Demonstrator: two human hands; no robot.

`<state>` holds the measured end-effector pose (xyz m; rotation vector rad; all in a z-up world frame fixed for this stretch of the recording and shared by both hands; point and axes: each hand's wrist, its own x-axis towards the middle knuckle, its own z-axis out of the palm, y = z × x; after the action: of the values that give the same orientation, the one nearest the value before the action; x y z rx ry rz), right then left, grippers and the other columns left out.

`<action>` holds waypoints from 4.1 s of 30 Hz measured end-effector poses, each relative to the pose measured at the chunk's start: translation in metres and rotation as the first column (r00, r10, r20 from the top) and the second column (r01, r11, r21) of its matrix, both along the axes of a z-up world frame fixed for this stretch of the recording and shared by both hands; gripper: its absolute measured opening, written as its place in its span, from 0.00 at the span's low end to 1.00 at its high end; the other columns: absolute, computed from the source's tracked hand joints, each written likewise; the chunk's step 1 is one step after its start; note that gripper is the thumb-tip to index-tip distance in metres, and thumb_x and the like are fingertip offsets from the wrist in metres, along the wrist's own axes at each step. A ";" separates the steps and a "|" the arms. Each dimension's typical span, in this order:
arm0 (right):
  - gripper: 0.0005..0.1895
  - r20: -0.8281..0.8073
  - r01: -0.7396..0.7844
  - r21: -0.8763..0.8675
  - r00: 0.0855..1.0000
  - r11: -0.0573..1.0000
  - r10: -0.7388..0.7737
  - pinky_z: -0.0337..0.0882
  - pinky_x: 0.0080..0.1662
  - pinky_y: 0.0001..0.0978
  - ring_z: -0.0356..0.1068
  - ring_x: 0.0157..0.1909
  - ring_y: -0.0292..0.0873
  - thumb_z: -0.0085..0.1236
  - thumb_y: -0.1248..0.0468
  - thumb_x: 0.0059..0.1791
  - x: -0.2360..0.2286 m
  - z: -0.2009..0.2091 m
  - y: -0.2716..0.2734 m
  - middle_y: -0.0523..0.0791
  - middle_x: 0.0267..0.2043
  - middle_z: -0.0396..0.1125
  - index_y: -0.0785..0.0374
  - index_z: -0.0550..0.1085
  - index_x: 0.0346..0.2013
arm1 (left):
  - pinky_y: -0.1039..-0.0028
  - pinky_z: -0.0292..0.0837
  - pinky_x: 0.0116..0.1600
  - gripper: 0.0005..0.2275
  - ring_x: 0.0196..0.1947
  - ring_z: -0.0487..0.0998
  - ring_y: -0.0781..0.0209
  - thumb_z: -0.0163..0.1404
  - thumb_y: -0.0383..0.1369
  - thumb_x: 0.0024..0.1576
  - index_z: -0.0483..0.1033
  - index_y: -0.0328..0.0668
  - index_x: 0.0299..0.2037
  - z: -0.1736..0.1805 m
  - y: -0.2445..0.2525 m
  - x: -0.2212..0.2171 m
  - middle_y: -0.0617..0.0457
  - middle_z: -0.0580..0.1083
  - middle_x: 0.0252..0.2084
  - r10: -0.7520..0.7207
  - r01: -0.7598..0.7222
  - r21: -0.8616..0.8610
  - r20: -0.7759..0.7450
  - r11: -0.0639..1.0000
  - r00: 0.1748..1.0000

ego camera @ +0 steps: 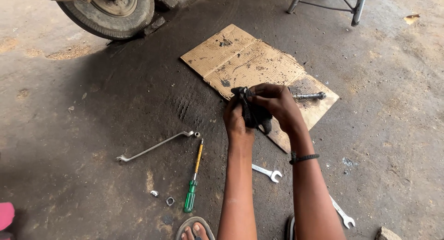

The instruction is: Replacing or repairing a CV axle boot by cleaning components and assembling the boot onto the shaft.

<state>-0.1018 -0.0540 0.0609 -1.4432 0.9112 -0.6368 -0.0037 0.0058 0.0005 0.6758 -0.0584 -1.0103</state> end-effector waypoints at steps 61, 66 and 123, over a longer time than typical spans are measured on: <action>0.09 0.354 0.029 0.367 0.920 0.930 -0.169 0.73 0.33 0.24 0.72 0.30 0.34 0.60 0.64 0.53 0.023 -0.066 -0.010 0.43 0.33 0.75 0.69 0.78 0.42 | 0.68 0.78 0.42 0.08 0.37 0.79 0.58 0.49 0.25 0.56 0.80 0.32 0.42 -0.017 0.009 0.009 0.47 0.79 0.40 0.044 -0.162 0.241 0.433 0.957 0.900; 0.08 0.349 0.116 0.275 0.913 0.955 -0.211 0.73 0.36 0.24 0.73 0.33 0.35 0.60 0.67 0.52 0.033 -0.082 -0.011 0.43 0.36 0.75 0.70 0.79 0.43 | 0.72 0.74 0.46 0.09 0.39 0.76 0.62 0.50 0.27 0.55 0.79 0.33 0.44 -0.068 -0.010 0.004 0.52 0.78 0.40 0.244 -0.318 0.168 0.354 0.933 0.903; 0.09 -0.134 0.049 -0.119 0.989 0.992 -0.065 0.57 0.18 0.34 0.65 0.24 0.35 0.60 0.59 0.52 0.052 0.007 0.038 0.40 0.29 0.70 0.62 0.78 0.41 | 0.68 0.77 0.51 0.10 0.43 0.83 0.55 0.55 0.26 0.58 0.80 0.30 0.47 -0.030 0.020 0.063 0.41 0.81 0.43 0.111 -0.326 0.026 0.912 0.945 0.395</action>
<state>-0.0502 -0.0162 0.0680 -1.5846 1.0408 -0.6470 0.0588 0.0257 -0.0293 1.3446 -0.8282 -0.2643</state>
